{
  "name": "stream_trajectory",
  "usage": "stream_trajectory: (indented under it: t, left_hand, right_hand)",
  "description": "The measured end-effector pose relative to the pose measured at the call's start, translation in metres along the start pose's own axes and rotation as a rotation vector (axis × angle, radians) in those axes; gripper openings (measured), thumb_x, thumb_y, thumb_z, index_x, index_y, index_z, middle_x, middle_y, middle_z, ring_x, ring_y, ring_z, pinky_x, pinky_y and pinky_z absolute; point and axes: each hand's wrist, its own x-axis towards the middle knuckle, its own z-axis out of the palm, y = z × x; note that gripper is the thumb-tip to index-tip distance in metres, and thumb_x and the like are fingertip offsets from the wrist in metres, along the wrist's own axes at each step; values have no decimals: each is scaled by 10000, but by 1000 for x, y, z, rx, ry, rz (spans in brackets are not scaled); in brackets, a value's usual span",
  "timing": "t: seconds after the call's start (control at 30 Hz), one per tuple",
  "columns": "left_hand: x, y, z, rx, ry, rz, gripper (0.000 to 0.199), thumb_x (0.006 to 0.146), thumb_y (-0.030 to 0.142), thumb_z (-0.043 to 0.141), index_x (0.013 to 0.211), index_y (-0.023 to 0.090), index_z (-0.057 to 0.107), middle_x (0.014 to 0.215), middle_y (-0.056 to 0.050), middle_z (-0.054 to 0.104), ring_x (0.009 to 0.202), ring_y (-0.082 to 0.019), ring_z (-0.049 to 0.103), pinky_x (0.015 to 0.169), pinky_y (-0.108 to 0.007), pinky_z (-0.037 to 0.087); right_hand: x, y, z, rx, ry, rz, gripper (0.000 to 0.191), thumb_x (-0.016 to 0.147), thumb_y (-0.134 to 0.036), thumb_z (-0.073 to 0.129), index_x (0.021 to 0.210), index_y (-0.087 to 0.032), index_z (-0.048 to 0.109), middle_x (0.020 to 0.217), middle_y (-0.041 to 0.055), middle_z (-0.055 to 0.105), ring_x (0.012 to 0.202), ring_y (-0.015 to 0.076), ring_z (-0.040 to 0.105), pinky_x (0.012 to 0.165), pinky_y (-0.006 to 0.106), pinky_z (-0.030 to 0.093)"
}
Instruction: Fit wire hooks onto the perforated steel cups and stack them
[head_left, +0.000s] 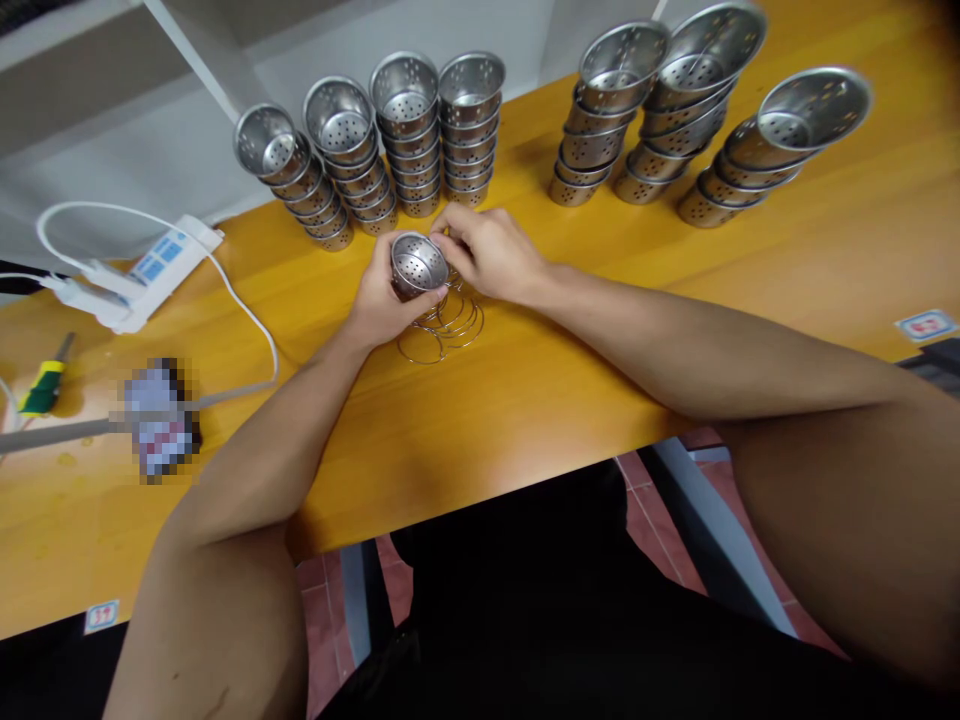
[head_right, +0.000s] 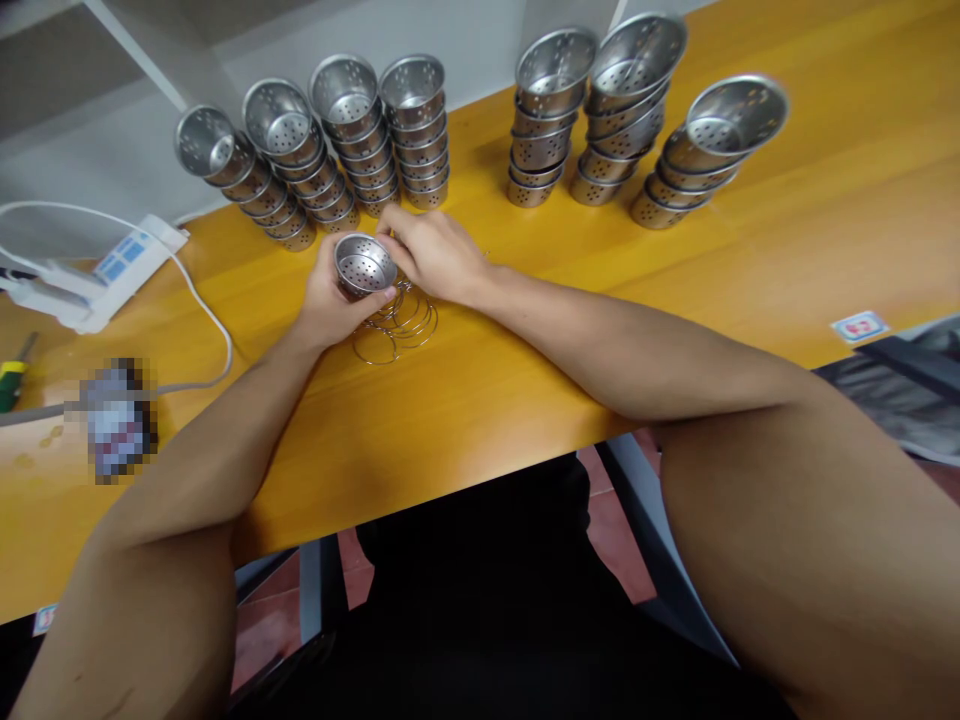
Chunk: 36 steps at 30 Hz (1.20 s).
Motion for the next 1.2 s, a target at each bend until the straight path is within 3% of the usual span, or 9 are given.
stream_trajectory:
  t: [0.17,0.33,0.47,0.6,0.77,0.9,1.03,1.2]
  left_hand:
    - [1,9,-1,3,-22,-6,1115,956,931,1054,1773,377,538,1621,-115,751,1659,-422,768,1486,-648,633]
    - [4,6,-2,-4,-49,38,1233,873,1028,1052,1772,361,535,1659,-128,727,1659,-433,762,1495,-657,610]
    - [5,11,-2,-30,-44,12,1326,766,1069,1088,1734,318,579,1652,-142,740,1674,-455,749,1504,-646,592]
    - [4,27,0,-110,-35,-86,1257,786,1038,1104,1684,287,645,1580,-135,789,1649,-447,762,1486,-642,603]
    - [6,30,0,-354,-9,-202,963,883,1010,1060,1439,274,785,1308,-75,855,1330,-338,881,1299,-579,743]
    - [5,21,-2,-478,-22,-276,912,882,960,1096,1432,287,821,1285,-70,894,1186,-275,901,1134,-483,806]
    - [3,16,-3,-490,-86,-209,1004,809,867,1200,1524,289,795,1361,-87,907,1277,-317,925,1182,-508,801]
    - [3,18,-3,-413,-100,-186,964,896,844,1159,1559,269,760,1388,-113,894,1315,-337,917,1260,-573,764]
  right_hand:
    - [1,-8,0,12,2,26,570,1397,-636,428,1611,-237,775,1178,143,843,1234,375,818,1215,503,641]
    - [3,-2,8,49,57,-7,495,1396,-613,501,1590,-243,766,1100,105,821,1118,338,811,1174,482,656]
    - [5,3,21,212,175,-63,437,1363,-644,613,1448,-247,775,926,35,740,932,279,745,1076,444,689]
    - [8,-4,26,446,211,-29,462,1304,-733,747,1321,-272,768,798,-21,628,778,231,651,895,393,705]
    - [15,-5,8,836,-2,-91,669,1147,-895,938,1158,-253,749,847,2,753,660,149,611,587,270,557]
    - [17,1,-2,1015,-180,-135,771,964,-863,1141,1137,-233,733,842,-13,805,583,92,590,484,204,458]
    - [17,6,6,1085,-180,-91,777,904,-794,1213,1056,-231,701,756,-31,766,565,89,626,467,182,451]
    - [13,5,12,1068,-144,-21,771,887,-801,1219,1001,-233,710,692,-34,733,531,102,631,471,203,494]
